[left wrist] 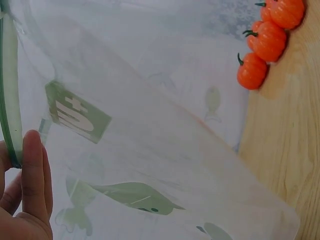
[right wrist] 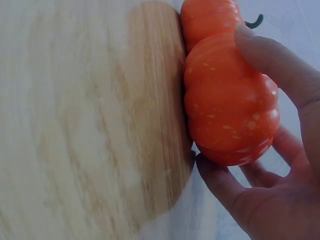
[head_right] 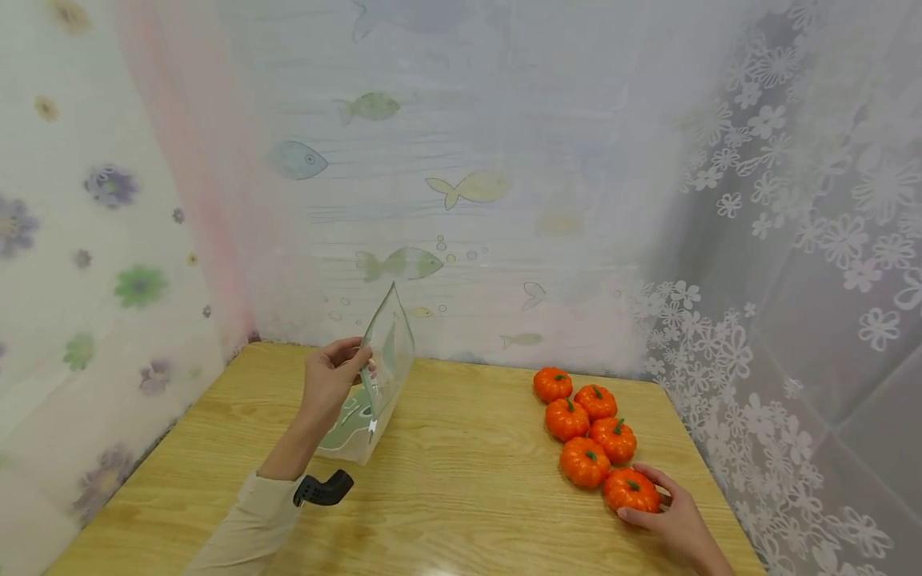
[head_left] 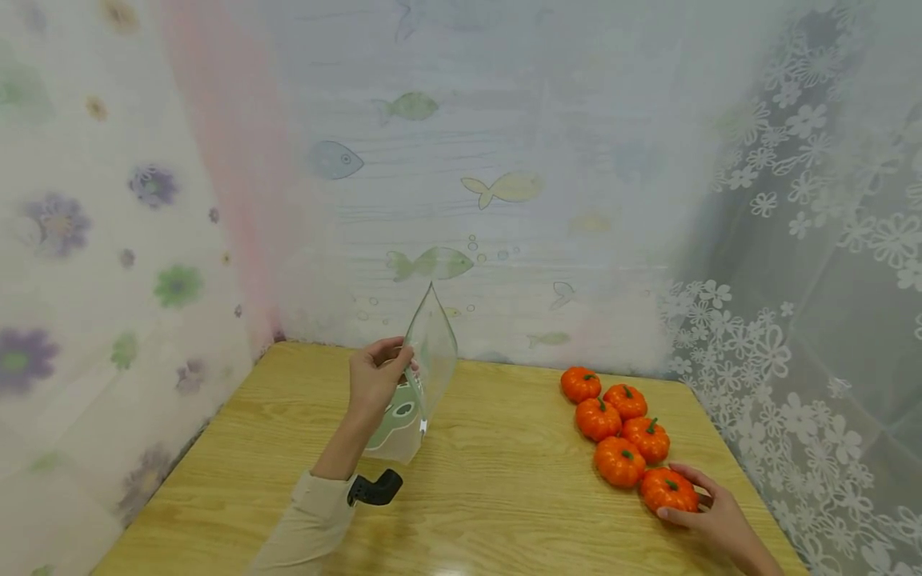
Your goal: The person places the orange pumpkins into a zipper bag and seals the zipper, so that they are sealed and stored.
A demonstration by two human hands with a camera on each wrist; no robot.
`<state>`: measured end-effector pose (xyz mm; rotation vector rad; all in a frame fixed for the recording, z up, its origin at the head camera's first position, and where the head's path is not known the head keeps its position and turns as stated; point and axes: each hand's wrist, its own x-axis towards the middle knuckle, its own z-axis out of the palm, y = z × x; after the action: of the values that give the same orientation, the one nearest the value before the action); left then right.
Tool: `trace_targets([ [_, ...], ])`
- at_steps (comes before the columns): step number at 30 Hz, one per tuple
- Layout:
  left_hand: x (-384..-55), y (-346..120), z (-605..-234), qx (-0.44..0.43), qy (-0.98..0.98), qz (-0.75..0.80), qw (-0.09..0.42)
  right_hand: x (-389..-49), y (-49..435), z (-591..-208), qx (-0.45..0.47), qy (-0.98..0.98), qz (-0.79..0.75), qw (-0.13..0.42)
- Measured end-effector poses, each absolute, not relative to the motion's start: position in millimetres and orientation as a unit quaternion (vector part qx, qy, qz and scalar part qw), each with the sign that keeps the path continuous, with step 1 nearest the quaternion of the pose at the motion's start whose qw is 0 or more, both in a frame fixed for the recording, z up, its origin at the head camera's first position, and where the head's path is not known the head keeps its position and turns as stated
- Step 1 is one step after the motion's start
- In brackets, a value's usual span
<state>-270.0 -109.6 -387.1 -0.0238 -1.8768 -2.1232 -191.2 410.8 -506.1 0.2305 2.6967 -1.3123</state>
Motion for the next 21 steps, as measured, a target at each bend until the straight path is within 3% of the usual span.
trace_targets([
  [21,-267.7,-111.1,-385.4,-0.002,-0.661,-0.735,0.151,-190.2,405.9,-508.1,0.127,0.889,-0.438,0.044],
])
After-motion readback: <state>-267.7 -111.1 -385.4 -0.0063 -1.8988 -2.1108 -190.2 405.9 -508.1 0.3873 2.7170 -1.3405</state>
